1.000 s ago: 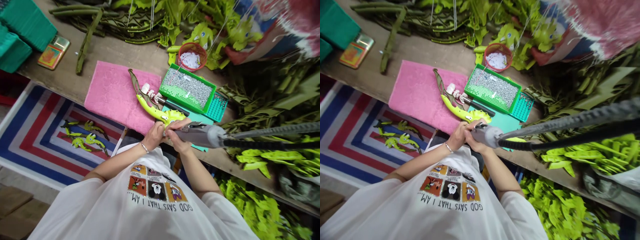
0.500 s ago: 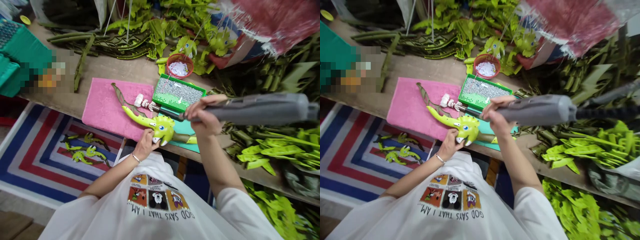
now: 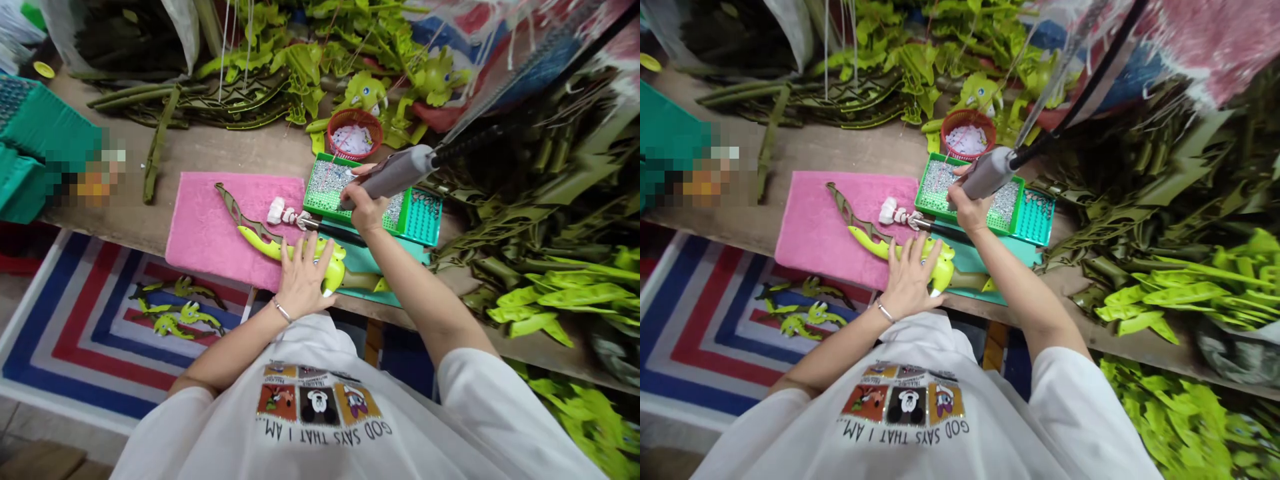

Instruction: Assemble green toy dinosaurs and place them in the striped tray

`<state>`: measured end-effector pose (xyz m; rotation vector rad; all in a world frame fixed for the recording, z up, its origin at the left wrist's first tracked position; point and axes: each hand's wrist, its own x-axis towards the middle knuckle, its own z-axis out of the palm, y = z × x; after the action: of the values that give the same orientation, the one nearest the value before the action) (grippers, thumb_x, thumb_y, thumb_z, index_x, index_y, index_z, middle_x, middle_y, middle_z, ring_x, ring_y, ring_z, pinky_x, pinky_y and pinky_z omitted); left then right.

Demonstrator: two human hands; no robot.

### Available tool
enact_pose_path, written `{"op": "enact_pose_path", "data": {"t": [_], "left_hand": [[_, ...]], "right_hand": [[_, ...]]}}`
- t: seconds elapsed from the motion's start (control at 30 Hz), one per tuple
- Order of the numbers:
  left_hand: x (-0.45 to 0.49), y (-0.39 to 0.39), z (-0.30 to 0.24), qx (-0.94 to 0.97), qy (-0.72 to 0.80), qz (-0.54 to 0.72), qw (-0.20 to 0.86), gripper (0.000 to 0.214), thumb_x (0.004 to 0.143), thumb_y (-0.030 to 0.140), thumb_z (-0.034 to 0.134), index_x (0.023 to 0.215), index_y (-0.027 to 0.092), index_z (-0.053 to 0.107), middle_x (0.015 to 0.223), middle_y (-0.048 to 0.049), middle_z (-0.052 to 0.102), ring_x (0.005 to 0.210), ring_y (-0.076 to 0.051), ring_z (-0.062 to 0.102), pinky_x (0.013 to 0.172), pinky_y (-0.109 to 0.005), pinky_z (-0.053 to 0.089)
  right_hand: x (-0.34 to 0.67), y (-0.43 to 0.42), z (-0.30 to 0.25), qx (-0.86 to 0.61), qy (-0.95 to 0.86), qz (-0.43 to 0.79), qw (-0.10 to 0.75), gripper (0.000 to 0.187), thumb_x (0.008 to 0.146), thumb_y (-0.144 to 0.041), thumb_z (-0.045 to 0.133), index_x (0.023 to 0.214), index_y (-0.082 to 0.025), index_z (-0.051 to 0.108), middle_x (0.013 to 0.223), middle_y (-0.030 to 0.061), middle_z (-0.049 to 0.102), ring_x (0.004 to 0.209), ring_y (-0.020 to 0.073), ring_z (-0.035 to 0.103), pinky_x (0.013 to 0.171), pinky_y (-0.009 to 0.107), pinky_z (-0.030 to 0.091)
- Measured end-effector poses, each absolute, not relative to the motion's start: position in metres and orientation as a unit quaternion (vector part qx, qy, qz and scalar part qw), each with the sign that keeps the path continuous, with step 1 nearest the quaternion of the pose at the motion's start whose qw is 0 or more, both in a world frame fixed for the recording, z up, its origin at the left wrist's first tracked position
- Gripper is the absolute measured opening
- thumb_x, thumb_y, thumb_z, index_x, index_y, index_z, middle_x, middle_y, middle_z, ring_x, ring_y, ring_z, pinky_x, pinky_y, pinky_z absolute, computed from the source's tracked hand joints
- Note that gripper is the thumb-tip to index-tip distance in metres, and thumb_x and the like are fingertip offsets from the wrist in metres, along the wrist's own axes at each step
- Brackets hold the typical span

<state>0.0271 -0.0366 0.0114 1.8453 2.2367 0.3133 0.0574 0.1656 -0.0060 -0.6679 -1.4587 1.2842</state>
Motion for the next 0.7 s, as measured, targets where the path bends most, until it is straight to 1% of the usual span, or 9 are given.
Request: {"op": "enact_pose_path", "data": {"t": [0.07,0.17,0.3,0.43,0.5,0.57,0.63,0.7], "left_hand": [[0.025,-0.038,0.011,0.627,0.763,0.110,0.114,0.109,0.069,0.059,0.078,0.158,0.018,0.030,0.161,-0.0252,0.031,0.141,-0.047,0.037,0.117,-0.069,0.014],[0.018,-0.044,0.012,0.626,0.763,0.114,0.113,0.108,0.068,0.054,0.079,0.158,0.017,0.031,0.158,-0.0249,0.034,0.139,-0.046,0.038,0.116,-0.066,0.017],[0.003,-0.049,0.013,0.620,0.769,0.113,0.111,0.106,0.067,0.050,0.079,0.157,0.017,0.033,0.157,-0.0236,0.036,0.139,-0.046,0.038,0.117,-0.065,0.017],[-0.009,-0.049,0.011,0.611,0.777,0.103,0.114,0.108,0.066,0.048,0.080,0.157,0.015,0.033,0.159,-0.0250,0.032,0.142,-0.046,0.034,0.118,-0.065,0.015],[-0.010,-0.047,0.010,0.607,0.779,0.102,0.118,0.110,0.066,0.052,0.081,0.157,0.014,0.032,0.161,-0.0254,0.030,0.145,-0.046,0.031,0.119,-0.066,0.011],[-0.006,-0.044,0.009,0.595,0.787,0.106,0.120,0.113,0.066,0.060,0.081,0.156,0.013,0.033,0.161,-0.0265,0.028,0.147,-0.047,0.028,0.120,-0.068,0.008],[0.000,-0.041,0.010,0.576,0.800,0.110,0.124,0.113,0.066,0.066,0.080,0.154,0.011,0.036,0.160,-0.0276,0.030,0.147,-0.048,0.027,0.120,-0.068,0.007],[0.005,-0.037,0.012,0.556,0.814,0.109,0.131,0.110,0.067,0.065,0.080,0.153,0.011,0.038,0.158,-0.0274,0.034,0.146,-0.047,0.029,0.120,-0.068,0.008]], "right_hand": [[0.058,0.167,-0.006,-0.286,-0.612,0.530,0.512,0.031,0.068,-0.047,0.072,0.082,-0.025,0.056,0.050,-0.0083,0.051,0.041,0.0106,0.050,0.046,0.026,0.044],[0.059,0.169,-0.006,-0.287,-0.617,0.529,0.508,0.028,0.068,-0.043,0.071,0.082,-0.025,0.055,0.049,-0.0085,0.051,0.040,0.0109,0.050,0.046,0.026,0.045],[0.059,0.168,-0.007,-0.269,-0.613,0.540,0.511,0.026,0.066,-0.038,0.071,0.081,-0.024,0.054,0.047,-0.0086,0.052,0.039,0.0110,0.050,0.044,0.025,0.043],[0.056,0.169,-0.009,-0.259,-0.625,0.547,0.493,0.026,0.066,-0.039,0.073,0.077,-0.024,0.055,0.047,-0.0086,0.051,0.038,0.0102,0.048,0.042,0.025,0.041],[0.056,0.170,-0.006,-0.261,-0.627,0.545,0.492,0.028,0.067,-0.042,0.074,0.077,-0.024,0.056,0.047,-0.0083,0.050,0.038,0.0101,0.047,0.042,0.026,0.040],[0.060,0.168,0.002,-0.263,-0.624,0.536,0.504,0.030,0.067,-0.046,0.075,0.077,-0.024,0.056,0.048,-0.0076,0.051,0.039,0.0107,0.048,0.043,0.027,0.042],[0.068,0.160,0.015,-0.257,-0.615,0.529,0.525,0.033,0.069,-0.050,0.076,0.077,-0.025,0.056,0.051,-0.0069,0.051,0.041,0.0115,0.049,0.046,0.028,0.044],[0.080,0.144,0.031,-0.238,-0.603,0.537,0.540,0.035,0.070,-0.054,0.076,0.078,-0.026,0.056,0.051,-0.0069,0.049,0.042,0.0123,0.050,0.047,0.030,0.046]]}}
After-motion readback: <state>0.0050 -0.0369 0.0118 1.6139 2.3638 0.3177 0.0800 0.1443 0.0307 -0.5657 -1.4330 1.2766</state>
